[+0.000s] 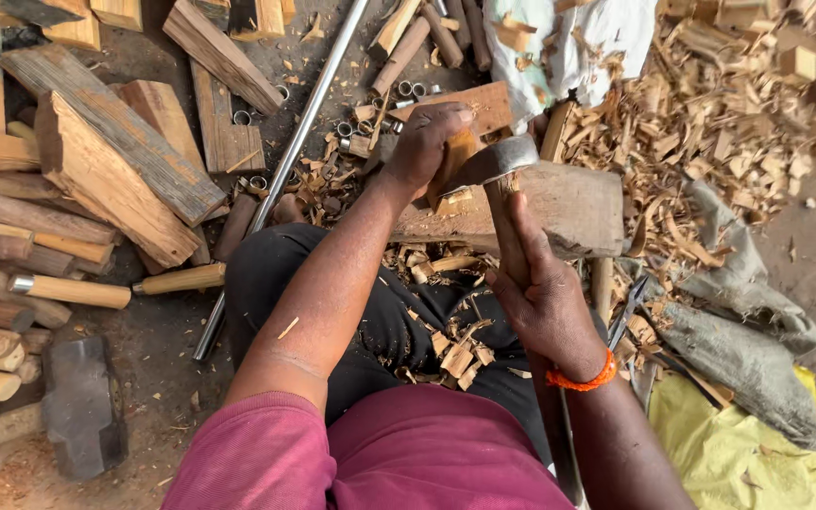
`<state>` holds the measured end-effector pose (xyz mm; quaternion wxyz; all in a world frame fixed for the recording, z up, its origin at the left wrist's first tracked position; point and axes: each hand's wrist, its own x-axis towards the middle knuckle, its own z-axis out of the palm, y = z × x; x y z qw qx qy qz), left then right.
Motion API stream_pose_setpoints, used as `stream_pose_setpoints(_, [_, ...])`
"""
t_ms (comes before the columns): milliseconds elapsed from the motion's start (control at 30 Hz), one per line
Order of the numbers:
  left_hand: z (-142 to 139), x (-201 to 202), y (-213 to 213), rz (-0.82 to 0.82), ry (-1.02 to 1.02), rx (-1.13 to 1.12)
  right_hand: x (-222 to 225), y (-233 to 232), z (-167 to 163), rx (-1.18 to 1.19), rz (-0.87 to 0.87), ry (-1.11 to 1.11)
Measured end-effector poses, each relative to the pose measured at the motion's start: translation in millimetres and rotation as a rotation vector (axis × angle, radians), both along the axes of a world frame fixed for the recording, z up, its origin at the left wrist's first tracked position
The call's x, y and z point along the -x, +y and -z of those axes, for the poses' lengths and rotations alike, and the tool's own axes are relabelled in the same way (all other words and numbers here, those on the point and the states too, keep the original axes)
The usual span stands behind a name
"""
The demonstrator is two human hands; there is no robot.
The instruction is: The person sits cross-legged on the ground and uses a hammer and chisel to carve small wooden blocks. They repeatedly strike the chisel to shape the wood, producing wood shavings that accumulate around the work area.
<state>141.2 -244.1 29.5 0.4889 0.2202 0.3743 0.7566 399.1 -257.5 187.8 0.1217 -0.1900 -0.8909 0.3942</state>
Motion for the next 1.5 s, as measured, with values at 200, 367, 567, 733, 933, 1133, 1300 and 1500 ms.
stream_pose_setpoints(200, [-13,16,-9,-0.168,-0.190,0.308,21,-17,4,-0.051,0.078,0.019])
stream_pose_setpoints(367, [-1,3,-10,-0.282,0.214,0.003,9,-9,-18,0.291,0.232,-0.155])
stream_pose_setpoints(567, [20,-10,-2,-0.190,0.293,-0.217,1,-28,-110,0.155,0.200,0.171])
stream_pose_setpoints(733, [18,-9,0,-0.189,0.360,-0.232,28,-28,-81,0.112,0.033,0.242])
stream_pose_setpoints(933, [13,6,0,-0.302,-0.089,0.039,9,-6,25,0.155,0.017,-0.076])
stream_pose_setpoints(1133, [10,-9,3,-0.240,0.177,-0.129,-7,7,-12,-0.043,-0.048,0.100])
stream_pose_setpoints(1300, [6,-13,4,-0.131,0.345,-0.216,-30,2,-84,0.361,0.294,0.369])
stream_pose_setpoints(1500, [0,-11,5,-0.172,0.331,-0.250,22,-1,-58,-0.030,0.007,0.053])
